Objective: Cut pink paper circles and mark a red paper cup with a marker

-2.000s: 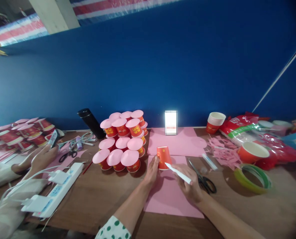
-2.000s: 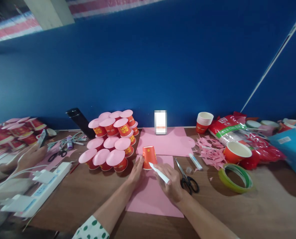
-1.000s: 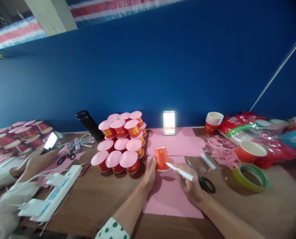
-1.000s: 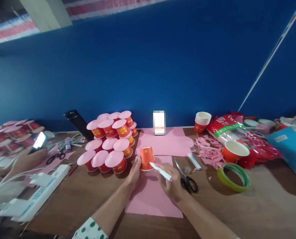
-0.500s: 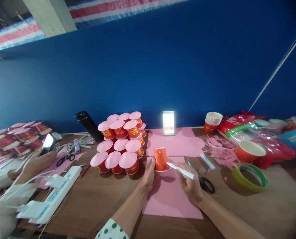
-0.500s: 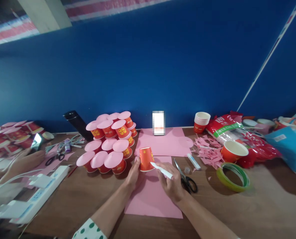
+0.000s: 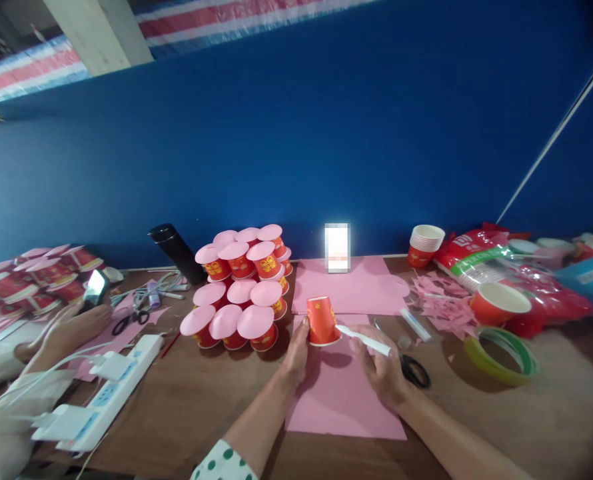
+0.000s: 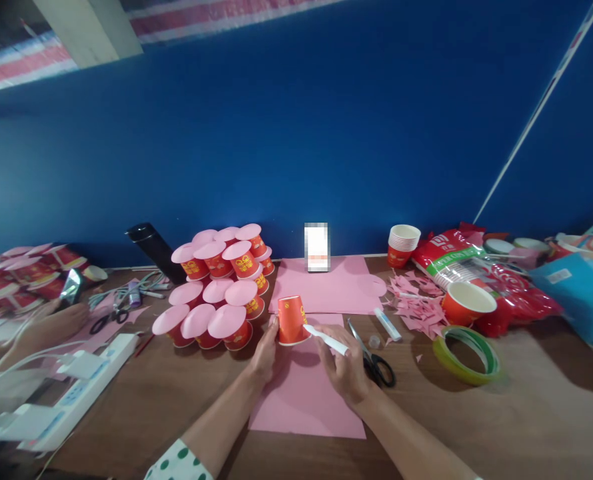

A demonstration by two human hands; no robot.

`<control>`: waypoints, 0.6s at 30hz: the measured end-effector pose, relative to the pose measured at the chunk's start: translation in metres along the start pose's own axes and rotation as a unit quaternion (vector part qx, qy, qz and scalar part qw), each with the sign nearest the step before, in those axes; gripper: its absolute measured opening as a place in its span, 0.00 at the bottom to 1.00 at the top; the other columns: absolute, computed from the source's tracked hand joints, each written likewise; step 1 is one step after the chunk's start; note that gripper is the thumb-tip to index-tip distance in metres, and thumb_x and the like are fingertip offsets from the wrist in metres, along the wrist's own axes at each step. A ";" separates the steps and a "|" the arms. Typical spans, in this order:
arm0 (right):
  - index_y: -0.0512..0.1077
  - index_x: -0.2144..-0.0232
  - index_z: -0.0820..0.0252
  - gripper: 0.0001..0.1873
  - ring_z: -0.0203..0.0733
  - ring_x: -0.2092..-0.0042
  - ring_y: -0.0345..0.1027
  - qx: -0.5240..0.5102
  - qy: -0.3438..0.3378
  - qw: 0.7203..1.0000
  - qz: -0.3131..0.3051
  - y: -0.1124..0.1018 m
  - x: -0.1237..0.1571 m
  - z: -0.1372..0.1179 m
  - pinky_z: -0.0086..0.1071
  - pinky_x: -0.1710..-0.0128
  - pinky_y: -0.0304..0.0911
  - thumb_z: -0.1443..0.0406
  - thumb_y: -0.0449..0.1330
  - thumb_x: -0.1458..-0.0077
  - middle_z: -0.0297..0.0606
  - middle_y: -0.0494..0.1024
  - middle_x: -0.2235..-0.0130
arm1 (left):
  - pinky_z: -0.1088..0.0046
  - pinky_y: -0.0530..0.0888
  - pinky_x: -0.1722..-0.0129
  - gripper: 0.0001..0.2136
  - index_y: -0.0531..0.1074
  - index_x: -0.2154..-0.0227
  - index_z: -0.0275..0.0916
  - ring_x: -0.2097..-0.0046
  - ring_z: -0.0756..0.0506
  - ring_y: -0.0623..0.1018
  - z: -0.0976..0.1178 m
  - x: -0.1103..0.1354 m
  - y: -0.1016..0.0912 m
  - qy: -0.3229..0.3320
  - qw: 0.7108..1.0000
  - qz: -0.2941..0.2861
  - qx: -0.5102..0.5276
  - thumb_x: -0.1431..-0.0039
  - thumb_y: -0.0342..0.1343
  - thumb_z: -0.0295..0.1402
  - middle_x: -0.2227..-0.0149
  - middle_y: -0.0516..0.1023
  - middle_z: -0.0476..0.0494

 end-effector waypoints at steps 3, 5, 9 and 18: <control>0.71 0.53 0.58 0.13 0.45 0.62 0.75 -0.002 -0.008 1.000 0.000 0.000 0.000 -0.002 0.39 0.64 0.72 0.68 0.50 0.37 0.45 0.79 0.62 | 0.64 0.68 0.50 0.13 0.75 0.66 0.35 0.60 0.44 0.77 -0.001 0.000 -0.004 -0.001 1.000 0.012 0.001 0.44 0.58 0.42 0.65 0.79 0.43; 0.71 0.53 0.58 0.13 0.45 0.62 0.74 -0.005 -0.006 1.000 0.001 0.000 0.001 -0.001 0.40 0.64 0.72 0.69 0.50 0.37 0.45 0.79 0.63 | 0.65 0.68 0.50 0.12 0.75 0.67 0.36 0.61 0.45 0.76 -0.001 -0.002 -0.007 0.004 1.000 0.014 0.000 0.44 0.59 0.41 0.65 0.78 0.44; 0.71 0.56 0.58 0.11 0.44 0.64 0.74 -0.010 -0.006 1.000 -0.004 0.001 0.003 0.001 0.39 0.64 0.71 0.70 0.51 0.38 0.43 0.78 0.65 | 0.67 0.69 0.52 0.13 0.74 0.67 0.36 0.62 0.47 0.76 -0.002 -0.004 -0.010 0.009 1.000 0.011 -0.004 0.44 0.58 0.43 0.66 0.78 0.45; 0.72 0.68 0.55 0.10 0.44 0.69 0.72 -0.031 0.012 0.999 -0.012 0.003 0.004 0.007 0.38 0.69 0.71 0.64 0.52 0.37 0.40 0.74 0.72 | 0.68 0.69 0.54 0.14 0.75 0.69 0.36 0.64 0.46 0.75 0.003 0.002 -0.009 0.009 0.998 0.038 -0.038 0.47 0.60 0.44 0.69 0.77 0.46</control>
Point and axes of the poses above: each hand's wrist, its own x-axis away from the middle knuckle, its own y-axis out of the palm, z = x × y, the point moved 10 cm from there along -x, towards the middle knuckle
